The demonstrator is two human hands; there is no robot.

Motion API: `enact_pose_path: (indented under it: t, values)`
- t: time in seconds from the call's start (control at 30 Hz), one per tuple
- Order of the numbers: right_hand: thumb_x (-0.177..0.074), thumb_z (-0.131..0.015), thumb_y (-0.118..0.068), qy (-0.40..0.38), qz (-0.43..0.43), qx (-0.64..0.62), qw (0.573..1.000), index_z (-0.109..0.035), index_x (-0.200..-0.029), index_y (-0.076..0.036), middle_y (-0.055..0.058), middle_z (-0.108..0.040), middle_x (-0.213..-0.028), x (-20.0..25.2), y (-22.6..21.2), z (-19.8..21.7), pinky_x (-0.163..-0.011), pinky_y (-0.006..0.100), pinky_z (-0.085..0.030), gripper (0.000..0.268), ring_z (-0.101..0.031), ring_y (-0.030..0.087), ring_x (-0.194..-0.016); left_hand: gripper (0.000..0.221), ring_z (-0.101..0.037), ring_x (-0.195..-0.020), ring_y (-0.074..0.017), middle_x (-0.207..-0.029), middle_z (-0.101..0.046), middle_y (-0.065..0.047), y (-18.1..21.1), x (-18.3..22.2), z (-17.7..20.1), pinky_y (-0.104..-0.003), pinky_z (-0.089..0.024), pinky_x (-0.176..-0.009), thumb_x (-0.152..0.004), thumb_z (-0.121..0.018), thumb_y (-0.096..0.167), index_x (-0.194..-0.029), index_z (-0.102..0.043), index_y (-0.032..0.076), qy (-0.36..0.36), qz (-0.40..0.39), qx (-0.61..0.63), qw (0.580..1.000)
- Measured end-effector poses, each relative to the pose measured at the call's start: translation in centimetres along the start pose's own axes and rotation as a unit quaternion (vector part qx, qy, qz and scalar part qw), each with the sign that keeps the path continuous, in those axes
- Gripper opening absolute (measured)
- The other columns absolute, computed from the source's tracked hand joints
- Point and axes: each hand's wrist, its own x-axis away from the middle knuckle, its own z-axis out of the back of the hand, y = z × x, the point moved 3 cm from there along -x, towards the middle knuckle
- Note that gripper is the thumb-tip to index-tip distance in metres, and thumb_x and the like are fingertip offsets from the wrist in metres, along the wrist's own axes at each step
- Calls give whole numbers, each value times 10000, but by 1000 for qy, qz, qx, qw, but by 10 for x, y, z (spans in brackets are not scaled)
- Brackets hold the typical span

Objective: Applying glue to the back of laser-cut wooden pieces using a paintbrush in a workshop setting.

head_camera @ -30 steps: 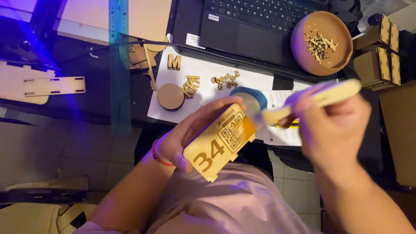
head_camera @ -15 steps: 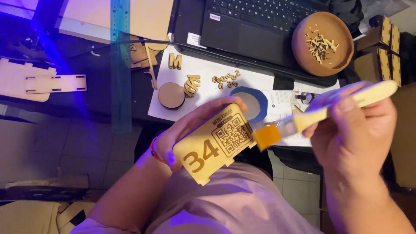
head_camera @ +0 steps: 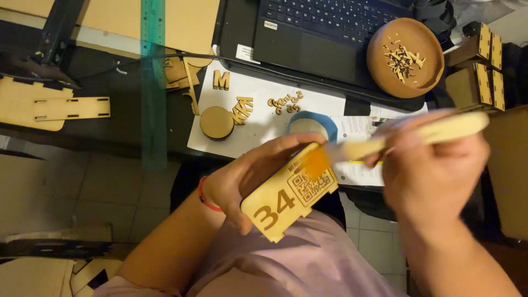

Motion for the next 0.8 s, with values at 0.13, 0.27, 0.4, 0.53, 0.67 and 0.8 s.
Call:
enact_pose_path:
  t: [0.13, 0.27, 0.4, 0.53, 0.67, 0.8]
  values:
    - [-990, -673, -200, 65, -52, -226, 970, -608, -935, -52, 104, -646, -791, -5, 4, 7, -455, 200, -526, 171, -628, 143, -536, 1294, -484, -1400, -419, -1536, -391, -199, 6, 1, -1, -487, -460, -1166, -670, -954, 286, -1615, -117, -2, -6, -19, -13, 1000]
    - [-942, -681, -192, 47, -52, -255, 964, -577, -907, -9, 160, -637, -787, 5, 1, -7, -459, 259, -519, 213, -612, 211, -517, 1353, -449, -1411, -345, -1575, -314, -189, 3, -3, -7, -459, -391, -1217, -631, -945, 393, -1591, -110, -67, 13, -25, -51, 998]
    - [-1006, -419, 74, 35, 164, 12, 986, -214, -553, -68, 55, -223, -551, 18, -32, 20, -530, 330, -243, 517, -254, 158, -493, 1276, -512, -1381, -315, -1491, -457, -164, 6, -2, -10, -420, -500, -1137, -727, -947, 244, -1642, -94, -6, -5, -26, -8, 1000]
    - [-935, -511, -150, -69, 128, 173, 974, -524, -980, -33, 157, -608, -964, 63, -6, 78, -846, 414, -531, 126, -643, 328, -942, 1258, -502, -1374, -258, -1496, -430, -127, 4, 0, -11, -366, -434, -1167, -683, -953, 305, -1611, -166, -13, 28, -50, -48, 997]
    - [-834, -627, -136, -131, 262, 173, 940, -552, -1007, 0, 234, -687, -1036, 59, -48, 40, -934, 408, -669, 232, -767, 363, -1020, 1276, -496, -1325, -262, -1645, -229, -157, 0, -6, -12, -395, -533, -989, -641, -951, 268, -1594, -151, -13, 36, -49, -37, 997]
    - [-821, -692, -161, -178, 308, 118, 927, -586, -1017, -16, 209, -688, -1065, 63, -32, 26, -943, 442, -658, 266, -761, 371, -1024, 1223, -481, -1289, -198, -1584, -324, -131, 2, -10, -17, -348, -473, -1061, -687, -919, 343, -1589, -174, -15, 34, -52, -123, 991]
